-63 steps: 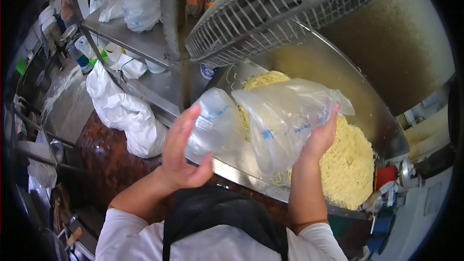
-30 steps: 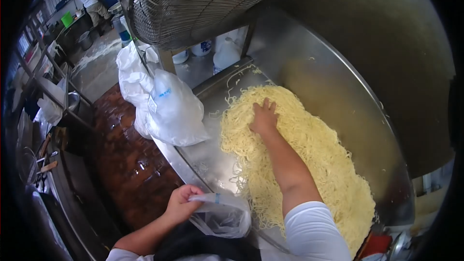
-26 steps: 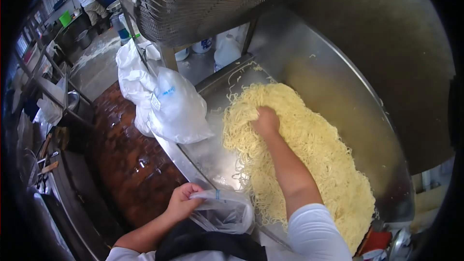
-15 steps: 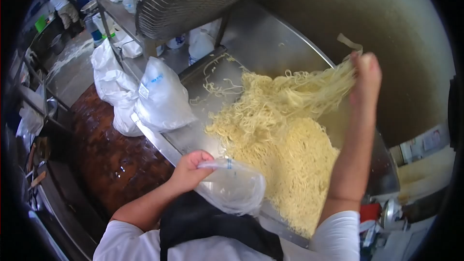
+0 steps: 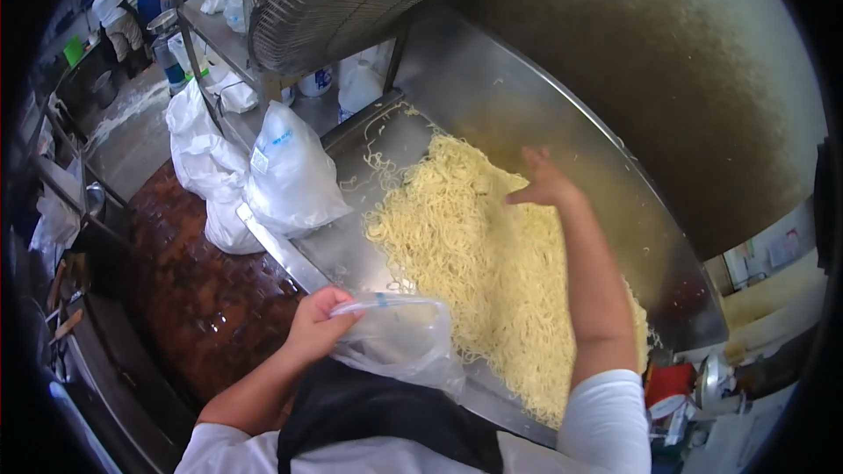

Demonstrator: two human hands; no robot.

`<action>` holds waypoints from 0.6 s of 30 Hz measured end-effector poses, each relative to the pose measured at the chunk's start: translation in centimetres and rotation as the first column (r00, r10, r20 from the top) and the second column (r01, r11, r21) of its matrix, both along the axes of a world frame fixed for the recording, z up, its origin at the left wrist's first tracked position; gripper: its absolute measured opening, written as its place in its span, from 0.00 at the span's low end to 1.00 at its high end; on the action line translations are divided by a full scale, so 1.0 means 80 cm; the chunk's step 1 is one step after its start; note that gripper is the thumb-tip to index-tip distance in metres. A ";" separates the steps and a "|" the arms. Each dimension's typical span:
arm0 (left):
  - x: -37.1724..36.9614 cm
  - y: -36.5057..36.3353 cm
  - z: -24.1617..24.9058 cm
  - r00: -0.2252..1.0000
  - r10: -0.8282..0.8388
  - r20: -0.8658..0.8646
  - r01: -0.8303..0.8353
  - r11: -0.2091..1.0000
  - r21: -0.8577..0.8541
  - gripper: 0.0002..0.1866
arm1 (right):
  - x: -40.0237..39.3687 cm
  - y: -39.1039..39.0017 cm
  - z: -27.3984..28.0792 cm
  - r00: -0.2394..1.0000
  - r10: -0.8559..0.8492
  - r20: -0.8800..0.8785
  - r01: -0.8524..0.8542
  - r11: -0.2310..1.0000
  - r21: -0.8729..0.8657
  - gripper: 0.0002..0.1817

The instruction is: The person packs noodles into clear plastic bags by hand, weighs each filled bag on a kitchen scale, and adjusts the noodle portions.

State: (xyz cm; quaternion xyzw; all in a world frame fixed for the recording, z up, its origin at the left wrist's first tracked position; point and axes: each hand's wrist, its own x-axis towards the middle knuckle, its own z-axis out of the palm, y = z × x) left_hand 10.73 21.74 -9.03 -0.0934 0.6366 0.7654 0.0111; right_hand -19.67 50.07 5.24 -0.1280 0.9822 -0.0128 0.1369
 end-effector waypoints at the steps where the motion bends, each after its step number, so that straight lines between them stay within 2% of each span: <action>1: 0.005 -0.002 -0.002 1.000 0.028 -0.007 -0.028 1.000 0.003 0.04 | -0.016 0.003 -0.040 0.998 -0.066 0.024 0.066 0.997 0.034 0.63; 3: 0.021 -0.003 -0.010 0.998 0.065 0.014 -0.066 0.998 0.022 0.04 | -0.022 0.016 -0.147 0.966 -0.146 0.212 0.191 0.958 -0.212 0.56; 5: 0.029 0.004 -0.008 0.996 0.079 0.051 -0.082 0.995 0.048 0.04 | 0.000 0.011 -0.226 0.945 -0.328 0.002 0.310 0.890 -0.335 0.43; 6: 0.034 0.007 -0.004 0.993 0.082 0.079 -0.087 0.994 0.065 0.05 | 0.015 0.002 -0.229 0.934 -0.355 0.032 0.329 0.822 -0.465 0.38; 8: 0.035 0.015 -0.005 0.992 0.072 0.103 -0.081 0.993 0.087 0.05 | 0.058 0.003 -0.199 0.911 -0.404 0.081 0.347 0.645 -0.681 0.28; 11: 0.021 0.018 -0.011 0.999 0.017 0.031 -0.019 0.998 0.064 0.05 | 0.101 0.036 -0.110 0.871 -0.489 0.046 0.252 0.364 -0.897 0.21; 13: 0.002 0.020 0.007 1.000 -0.017 0.005 0.016 0.998 0.057 0.05 | 0.098 0.071 -0.043 0.871 -0.491 0.002 0.194 0.340 -0.920 0.18; 14: -0.008 0.021 0.018 1.000 -0.018 -0.006 0.018 0.999 0.041 0.04 | 0.106 0.083 -0.002 0.862 -0.503 -0.067 0.093 0.285 -0.954 0.14; 15: -0.018 0.022 0.026 0.999 -0.023 -0.031 0.024 0.999 0.035 0.04 | 0.117 0.093 0.045 0.830 -0.553 -0.078 0.085 0.264 -0.961 0.13; 16: -0.027 0.024 0.033 0.998 -0.021 -0.053 0.022 0.999 0.027 0.04 | 0.117 0.112 0.077 0.837 -0.512 -0.193 -0.094 0.213 -0.972 0.11; 17: -0.033 0.027 0.039 0.997 -0.014 -0.072 0.016 1.000 0.023 0.04 | 0.126 0.121 0.120 0.796 -0.547 -0.258 -0.187 0.182 -0.965 0.10; 18: -0.037 0.028 0.041 0.994 -0.026 -0.106 0.031 0.999 0.044 0.04 | 0.128 0.128 0.157 0.779 -0.580 -0.238 -0.271 0.032 -0.962 0.07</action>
